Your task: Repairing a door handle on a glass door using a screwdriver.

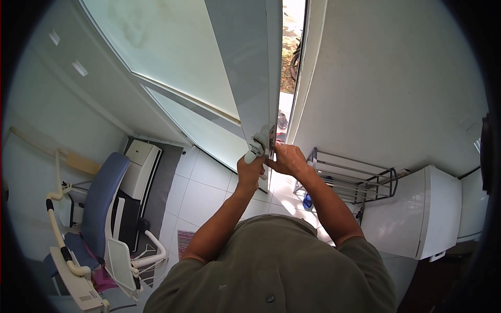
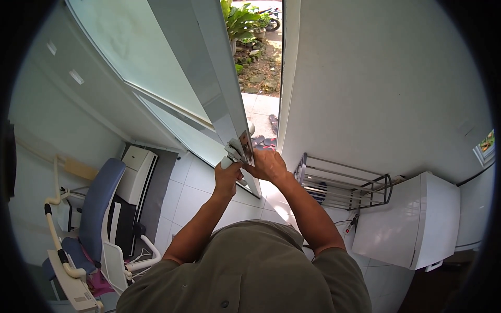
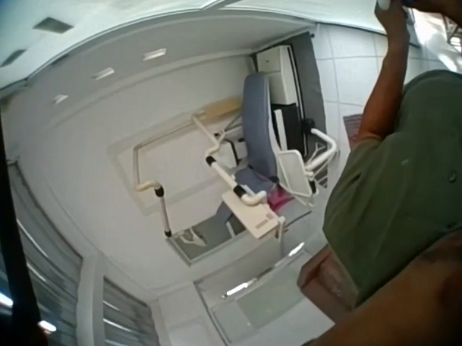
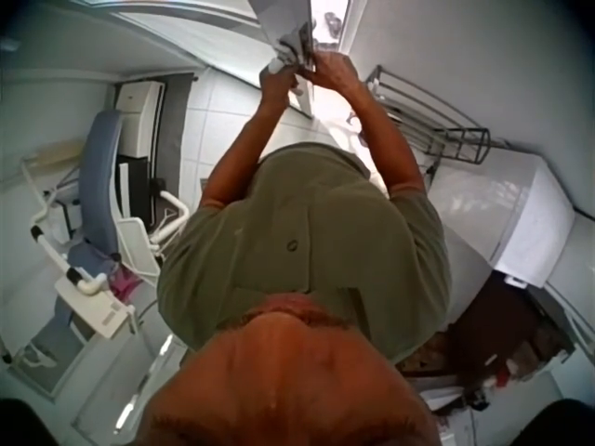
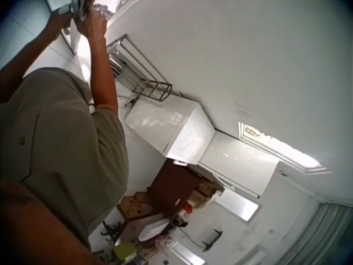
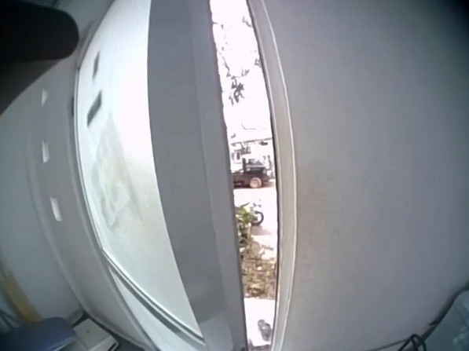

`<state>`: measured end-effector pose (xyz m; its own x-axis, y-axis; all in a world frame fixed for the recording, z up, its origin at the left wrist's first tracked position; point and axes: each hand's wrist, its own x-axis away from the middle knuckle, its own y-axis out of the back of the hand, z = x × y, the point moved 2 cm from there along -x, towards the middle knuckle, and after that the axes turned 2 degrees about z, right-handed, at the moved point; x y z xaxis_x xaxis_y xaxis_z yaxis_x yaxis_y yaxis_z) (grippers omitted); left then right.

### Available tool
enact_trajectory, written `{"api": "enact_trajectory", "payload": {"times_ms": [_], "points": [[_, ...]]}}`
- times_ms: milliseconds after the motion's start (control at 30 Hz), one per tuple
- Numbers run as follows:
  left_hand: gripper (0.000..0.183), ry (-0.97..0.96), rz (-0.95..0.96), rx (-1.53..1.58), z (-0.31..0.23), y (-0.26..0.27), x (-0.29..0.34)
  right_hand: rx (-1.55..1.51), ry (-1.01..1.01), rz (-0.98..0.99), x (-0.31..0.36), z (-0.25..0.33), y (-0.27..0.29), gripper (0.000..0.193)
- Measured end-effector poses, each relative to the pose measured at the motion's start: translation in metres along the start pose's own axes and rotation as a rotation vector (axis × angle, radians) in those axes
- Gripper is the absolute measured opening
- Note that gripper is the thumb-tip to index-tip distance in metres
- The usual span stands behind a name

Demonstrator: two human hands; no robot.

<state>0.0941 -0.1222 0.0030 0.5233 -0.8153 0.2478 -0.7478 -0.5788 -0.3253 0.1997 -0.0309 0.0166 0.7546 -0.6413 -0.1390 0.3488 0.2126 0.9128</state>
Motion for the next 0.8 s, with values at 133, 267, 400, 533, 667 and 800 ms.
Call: {"api": "enact_trajectory", "payload": {"times_ms": [133, 267, 400, 533, 667, 800], "points": [[0.005, -0.026, 0.001, -0.016, -0.0016, -0.0007, 0.0018, -0.014, 0.015, -0.022, 0.0010, -0.0018, -0.0026, 0.033], [0.005, -0.086, -0.014, -0.180, -0.0048, 0.0038, 0.0021, -0.007, 0.009, -0.024, 0.0012, -0.0006, -0.0034, 0.033], [0.004, -0.106, -0.020, -0.240, -0.0074, 0.0024, 0.0040, -0.006, -0.008, 0.004, 0.0018, 0.0002, -0.0023, 0.034], [0.004, -0.116, -0.016, -0.245, -0.0071, 0.0015, 0.0045, -0.012, -0.021, 0.043, 0.0022, 0.0017, 0.0016, 0.036], [0.004, -0.148, -0.006, -0.248, -0.0034, 0.0022, 0.0027, -0.030, -0.010, 0.071, 0.0019, 0.0038, 0.0059, 0.038], [0.004, -0.231, 0.000, -0.320, 0.0003, 0.0005, 0.0010, -0.007, -0.072, 0.153, 0.0008, -0.0024, 0.0006, 0.040]]}}
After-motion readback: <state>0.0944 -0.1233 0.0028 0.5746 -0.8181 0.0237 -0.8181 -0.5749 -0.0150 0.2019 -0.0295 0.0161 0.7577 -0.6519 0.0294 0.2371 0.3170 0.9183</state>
